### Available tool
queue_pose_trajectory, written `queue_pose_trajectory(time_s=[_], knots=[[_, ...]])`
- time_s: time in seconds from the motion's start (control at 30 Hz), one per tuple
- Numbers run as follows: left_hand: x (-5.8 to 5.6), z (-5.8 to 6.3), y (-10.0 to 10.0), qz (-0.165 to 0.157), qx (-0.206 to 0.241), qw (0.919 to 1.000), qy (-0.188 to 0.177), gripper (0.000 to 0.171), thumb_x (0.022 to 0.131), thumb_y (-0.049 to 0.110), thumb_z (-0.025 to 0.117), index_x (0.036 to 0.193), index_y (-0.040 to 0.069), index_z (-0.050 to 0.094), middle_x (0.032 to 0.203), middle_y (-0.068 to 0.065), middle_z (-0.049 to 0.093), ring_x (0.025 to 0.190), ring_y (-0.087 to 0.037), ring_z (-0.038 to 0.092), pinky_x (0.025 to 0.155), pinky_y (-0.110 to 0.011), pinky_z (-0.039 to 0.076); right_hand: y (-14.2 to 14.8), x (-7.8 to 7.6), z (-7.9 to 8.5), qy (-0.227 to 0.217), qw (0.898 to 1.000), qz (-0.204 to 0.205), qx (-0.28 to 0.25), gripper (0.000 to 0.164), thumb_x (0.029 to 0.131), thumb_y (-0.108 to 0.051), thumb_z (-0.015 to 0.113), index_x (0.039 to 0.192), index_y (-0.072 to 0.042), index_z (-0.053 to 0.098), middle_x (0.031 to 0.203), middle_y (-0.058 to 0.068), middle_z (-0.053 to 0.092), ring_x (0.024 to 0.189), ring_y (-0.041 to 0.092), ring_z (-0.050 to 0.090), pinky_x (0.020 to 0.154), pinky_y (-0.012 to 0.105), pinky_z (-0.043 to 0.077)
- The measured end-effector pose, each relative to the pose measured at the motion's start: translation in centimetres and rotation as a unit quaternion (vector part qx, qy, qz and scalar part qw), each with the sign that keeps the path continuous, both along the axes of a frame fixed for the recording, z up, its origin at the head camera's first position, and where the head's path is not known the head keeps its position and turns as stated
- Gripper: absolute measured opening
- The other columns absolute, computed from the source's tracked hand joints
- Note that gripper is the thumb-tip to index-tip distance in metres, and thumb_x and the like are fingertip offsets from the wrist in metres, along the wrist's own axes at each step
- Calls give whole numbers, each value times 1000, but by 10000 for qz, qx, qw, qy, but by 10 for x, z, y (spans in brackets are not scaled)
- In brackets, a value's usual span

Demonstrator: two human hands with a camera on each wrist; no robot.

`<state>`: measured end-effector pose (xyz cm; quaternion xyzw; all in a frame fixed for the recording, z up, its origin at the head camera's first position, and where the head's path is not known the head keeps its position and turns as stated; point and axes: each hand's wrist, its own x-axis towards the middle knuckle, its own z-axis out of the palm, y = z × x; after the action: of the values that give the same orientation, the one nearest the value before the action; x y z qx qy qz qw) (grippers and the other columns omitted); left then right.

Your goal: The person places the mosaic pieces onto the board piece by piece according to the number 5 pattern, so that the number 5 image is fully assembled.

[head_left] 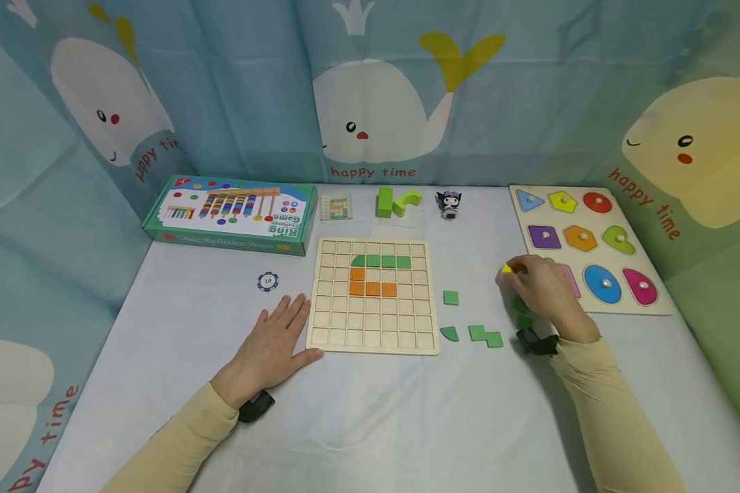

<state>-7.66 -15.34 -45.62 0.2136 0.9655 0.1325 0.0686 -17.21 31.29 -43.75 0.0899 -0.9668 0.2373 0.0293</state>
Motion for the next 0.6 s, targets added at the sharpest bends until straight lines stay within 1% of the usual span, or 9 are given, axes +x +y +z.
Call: queue_pose_trajectory(time_s=[0.1, 0.2, 0.3, 0.43, 0.6], knots=[[0, 0, 0, 2, -20, 10000, 34, 88, 91, 53, 62, 150, -4, 31, 156, -21, 25, 142, -42, 21, 102, -67, 25, -11, 1, 5, -14, 9993, 238, -296, 26, 94, -6, 66, 113, 11, 61, 103, 26, 63, 96, 39, 55, 83, 55, 45], [0, 0, 0, -9, -20, 10000, 51, 88, 91, 52, 63, 150, -5, 31, 156, -21, 26, 142, -42, 21, 102, -67, 26, -25, 2, 7, 170, 9974, 533, -457, 25, 94, -5, 66, 113, 10, 62, 104, 25, 63, 97, 38, 55, 85, 54, 45], [0, 1, 0, -13, 7, 10000, 5, 88, 91, 51, 63, 150, -5, 30, 156, -21, 25, 142, -42, 21, 102, -67, 25, -42, 5, 7, 345, 9949, 810, -501, 24, 92, -4, 67, 112, 9, 63, 103, 23, 64, 97, 37, 56, 84, 52, 46], [0, 0, 0, -11, 15, 10000, -28, 87, 92, 51, 63, 150, -5, 30, 156, -21, 24, 142, -42, 20, 103, -67, 25, -65, 7, 8, 311, 9921, 1112, -488, 24, 91, -4, 69, 112, 8, 64, 103, 20, 66, 96, 34, 57, 82, 50, 48], [0, -1, 0, 4, 14, 10000, -32, 87, 92, 52, 62, 151, -4, 29, 157, -20, 24, 142, -41, 20, 103, -67, 24, -90, 6, 4, 356, 9848, 1664, -335, 23, 89, -4, 71, 109, 6, 68, 101, 16, 68, 90, 29, 59, 76, 44, 48]])
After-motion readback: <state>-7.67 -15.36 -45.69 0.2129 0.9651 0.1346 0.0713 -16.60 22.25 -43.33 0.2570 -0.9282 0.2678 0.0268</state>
